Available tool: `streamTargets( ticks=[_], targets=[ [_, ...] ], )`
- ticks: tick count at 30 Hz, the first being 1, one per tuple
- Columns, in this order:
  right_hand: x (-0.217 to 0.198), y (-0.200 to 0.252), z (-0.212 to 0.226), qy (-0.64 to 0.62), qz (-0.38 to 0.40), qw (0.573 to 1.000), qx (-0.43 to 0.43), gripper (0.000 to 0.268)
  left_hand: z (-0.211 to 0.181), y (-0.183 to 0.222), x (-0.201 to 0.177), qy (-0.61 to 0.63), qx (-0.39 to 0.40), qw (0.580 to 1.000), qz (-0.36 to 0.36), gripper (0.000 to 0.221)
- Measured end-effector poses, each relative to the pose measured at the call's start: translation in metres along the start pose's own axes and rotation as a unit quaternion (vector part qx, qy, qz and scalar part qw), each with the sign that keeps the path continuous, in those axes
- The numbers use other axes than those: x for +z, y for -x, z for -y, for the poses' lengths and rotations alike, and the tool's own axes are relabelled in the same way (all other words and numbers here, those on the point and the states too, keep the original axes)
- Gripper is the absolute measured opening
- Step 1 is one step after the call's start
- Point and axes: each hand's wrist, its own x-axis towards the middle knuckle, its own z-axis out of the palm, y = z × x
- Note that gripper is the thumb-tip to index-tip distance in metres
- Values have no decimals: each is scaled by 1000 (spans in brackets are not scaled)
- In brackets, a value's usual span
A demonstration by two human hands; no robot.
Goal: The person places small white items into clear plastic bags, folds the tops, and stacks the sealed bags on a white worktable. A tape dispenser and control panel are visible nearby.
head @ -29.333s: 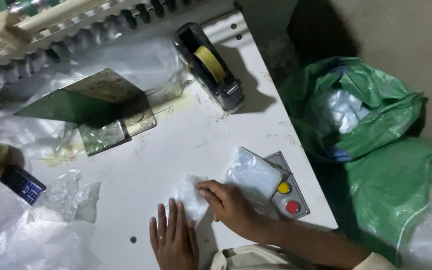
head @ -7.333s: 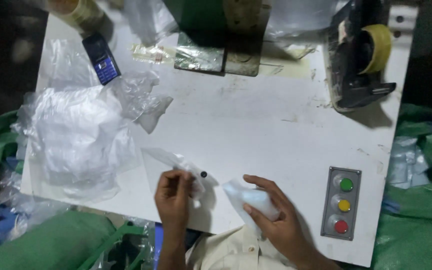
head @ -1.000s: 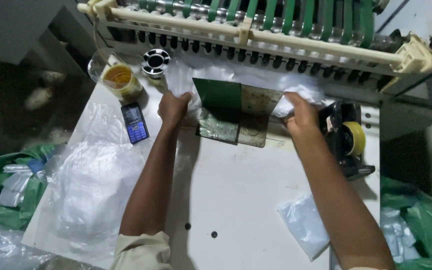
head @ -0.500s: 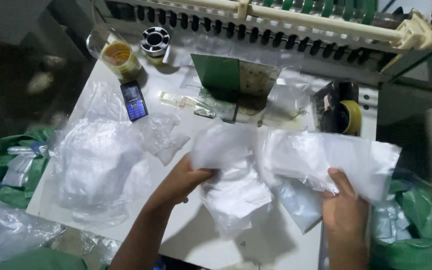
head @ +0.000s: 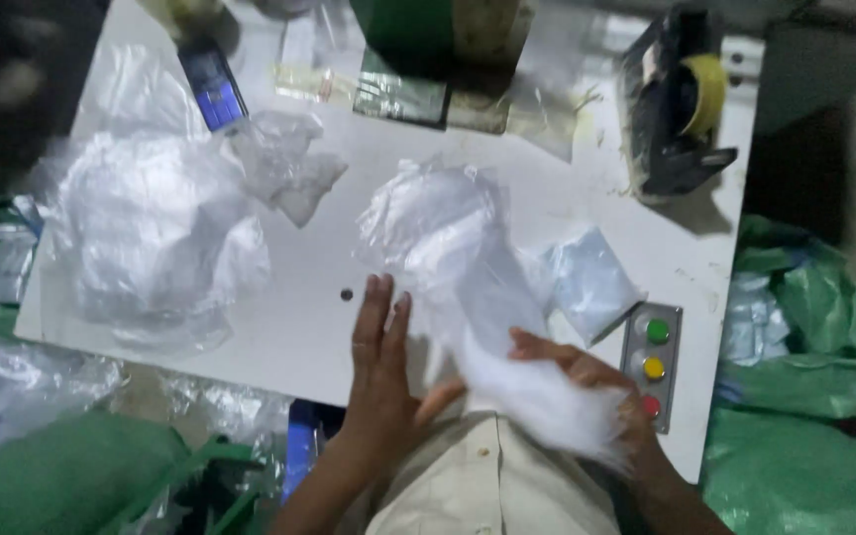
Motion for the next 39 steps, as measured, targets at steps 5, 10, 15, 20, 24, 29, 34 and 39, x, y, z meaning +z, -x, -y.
streamTargets(
  ticks=[5,10,15,20,24,29,34,39],
  targets=[
    [48,7,7,77,-247,868,424,68,-23,30,-26,402,-65,826,389,41],
    [53,16,14,438,-251,810,298,47,-16,64,-12,417,-318,785,331,47],
    [34,42,-15,292,8,893,343,37,-19,37,-29,335,-164,886,276,50],
    [30,45,-25,236,-53,871,427,84,1,55,-7,285,-91,923,241,32],
    [45,12,-14,127,-73,966,213,50,-12,35,-4,319,-216,906,176,35],
    [64,10,-35,401,-469,740,269,32,-23,34,21,-90,-38,991,-88,63],
    [83,-1,-40,352,-423,817,173,50,-41,32,14,478,-345,805,67,62],
    [65,-10,-28,214,-258,869,363,108,-31,3,-6,556,-340,756,65,56]
  ],
)
